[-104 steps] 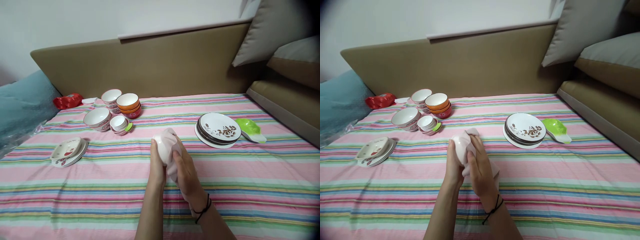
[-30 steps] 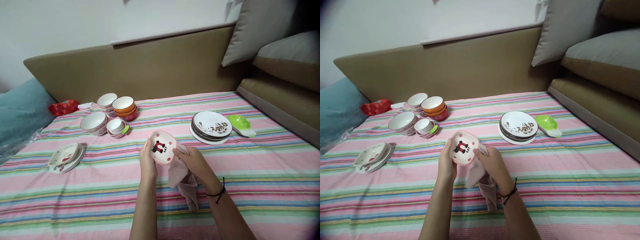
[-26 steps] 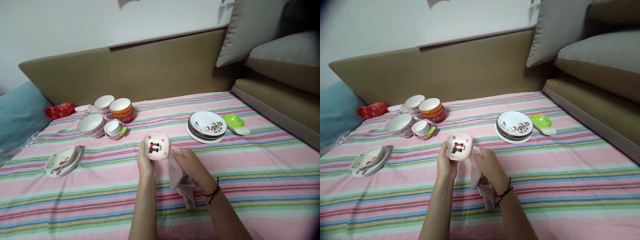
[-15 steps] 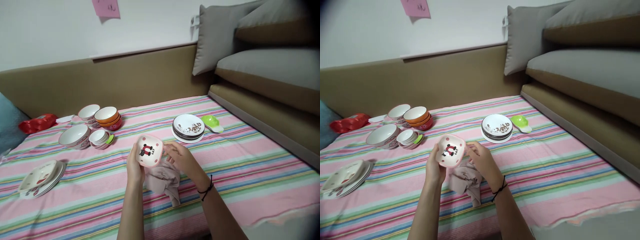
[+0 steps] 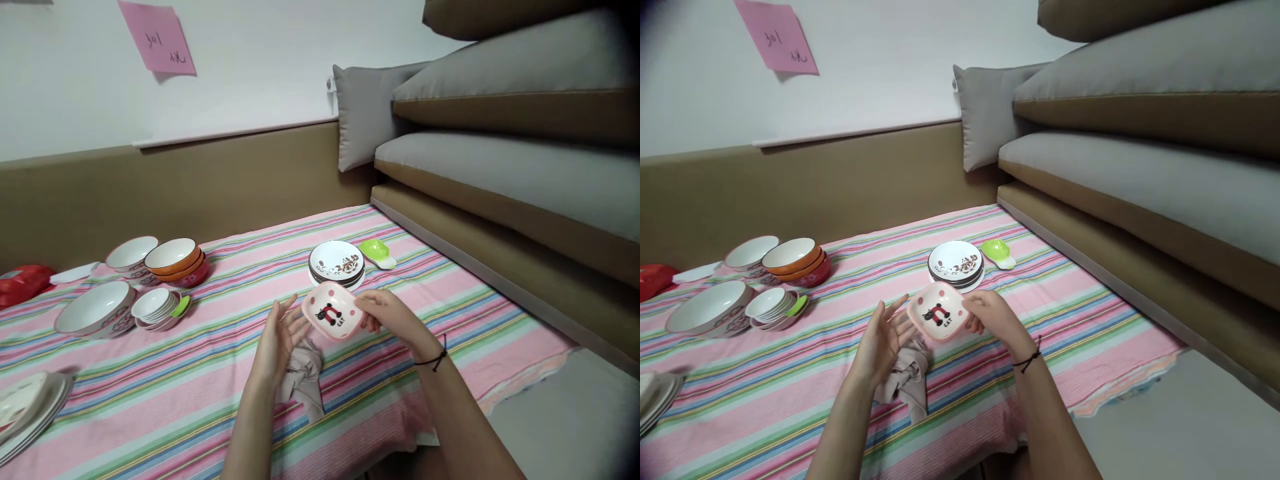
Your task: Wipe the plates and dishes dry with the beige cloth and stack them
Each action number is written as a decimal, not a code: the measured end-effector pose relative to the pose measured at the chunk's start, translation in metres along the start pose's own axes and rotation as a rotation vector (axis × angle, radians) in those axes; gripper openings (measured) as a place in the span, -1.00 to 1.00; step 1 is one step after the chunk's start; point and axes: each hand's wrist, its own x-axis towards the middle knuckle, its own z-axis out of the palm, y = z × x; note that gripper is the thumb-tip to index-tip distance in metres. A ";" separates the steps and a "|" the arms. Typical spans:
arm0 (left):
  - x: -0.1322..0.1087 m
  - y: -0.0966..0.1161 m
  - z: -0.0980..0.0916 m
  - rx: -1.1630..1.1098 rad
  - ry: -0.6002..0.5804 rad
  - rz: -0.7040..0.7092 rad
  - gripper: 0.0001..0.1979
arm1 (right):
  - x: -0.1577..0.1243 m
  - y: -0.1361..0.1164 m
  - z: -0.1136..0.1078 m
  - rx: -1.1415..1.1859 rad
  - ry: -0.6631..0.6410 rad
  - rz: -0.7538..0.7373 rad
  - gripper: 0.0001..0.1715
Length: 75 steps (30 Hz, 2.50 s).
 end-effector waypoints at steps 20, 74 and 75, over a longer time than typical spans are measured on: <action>0.008 0.008 -0.029 0.481 0.290 0.152 -0.57 | 0.000 0.083 -0.081 -0.170 0.379 0.352 -0.70; -0.196 0.108 -0.278 0.343 1.457 0.715 -0.75 | 0.107 -0.086 0.582 -0.851 -0.717 -0.732 0.45; -0.196 0.108 -0.279 0.353 1.459 0.713 -0.75 | 0.109 -0.085 0.587 -0.863 -0.720 -0.710 0.47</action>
